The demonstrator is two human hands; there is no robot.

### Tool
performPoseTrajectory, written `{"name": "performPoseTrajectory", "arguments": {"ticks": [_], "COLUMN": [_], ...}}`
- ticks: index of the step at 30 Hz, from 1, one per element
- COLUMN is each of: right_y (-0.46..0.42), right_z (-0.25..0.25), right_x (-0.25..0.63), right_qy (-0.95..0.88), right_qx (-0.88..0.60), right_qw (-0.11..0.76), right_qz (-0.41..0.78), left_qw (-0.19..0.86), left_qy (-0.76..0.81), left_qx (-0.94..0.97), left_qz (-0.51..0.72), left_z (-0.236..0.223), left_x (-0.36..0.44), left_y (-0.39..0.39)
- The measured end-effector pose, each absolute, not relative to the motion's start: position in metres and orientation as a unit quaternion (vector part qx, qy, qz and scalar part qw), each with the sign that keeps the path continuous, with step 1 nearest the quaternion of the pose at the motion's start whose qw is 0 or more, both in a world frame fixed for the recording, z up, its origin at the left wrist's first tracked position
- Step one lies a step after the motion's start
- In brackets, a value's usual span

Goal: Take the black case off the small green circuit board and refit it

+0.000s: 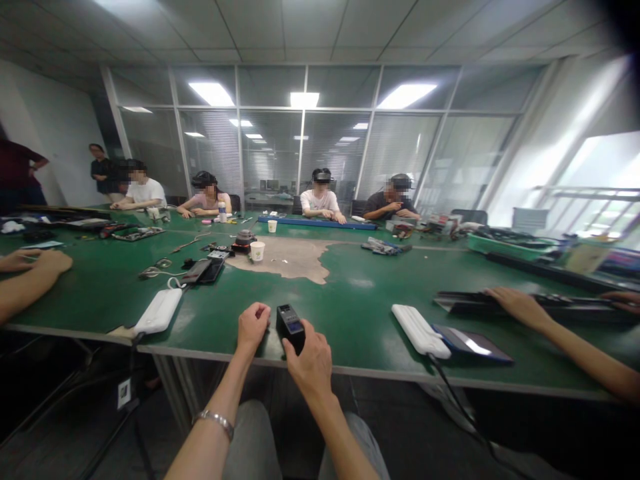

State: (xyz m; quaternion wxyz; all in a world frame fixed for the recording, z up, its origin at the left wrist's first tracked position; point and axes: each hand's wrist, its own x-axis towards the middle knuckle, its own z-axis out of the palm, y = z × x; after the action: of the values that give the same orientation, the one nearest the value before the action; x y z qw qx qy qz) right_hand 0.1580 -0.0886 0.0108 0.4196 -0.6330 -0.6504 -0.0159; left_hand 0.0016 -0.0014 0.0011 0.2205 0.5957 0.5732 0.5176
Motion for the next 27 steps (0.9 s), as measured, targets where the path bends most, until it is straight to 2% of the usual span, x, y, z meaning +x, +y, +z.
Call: {"name": "performPoseTrajectory", "arguments": {"ticks": [7,14,23,27], "right_y": [-0.083,-0.083,-0.063,-0.052], "right_z": [0.006,0.017,0.049,0.03], "right_x": [0.157,0.157,0.174,0.198], "right_qy": [-0.639,-0.63,-0.608,-0.588], "right_qx": [-0.63,-0.641,-0.598,-0.646], "right_qw": [0.44,0.439,0.521,0.487], "right_qz": [-0.029,0.006,0.02,0.011], "left_qw": [0.232,0.232,0.218,0.221], "left_qy": [0.564,0.567,0.565,0.569], "left_qx": [0.594,0.591,0.598,0.595], "left_qz": [0.525,0.525,0.524,0.523], "left_z": [0.003,0.003,0.001,-0.001], "left_x": [0.002,0.002,0.001,0.001], "left_y": [-0.004,-0.004,-0.003,-0.001]}}
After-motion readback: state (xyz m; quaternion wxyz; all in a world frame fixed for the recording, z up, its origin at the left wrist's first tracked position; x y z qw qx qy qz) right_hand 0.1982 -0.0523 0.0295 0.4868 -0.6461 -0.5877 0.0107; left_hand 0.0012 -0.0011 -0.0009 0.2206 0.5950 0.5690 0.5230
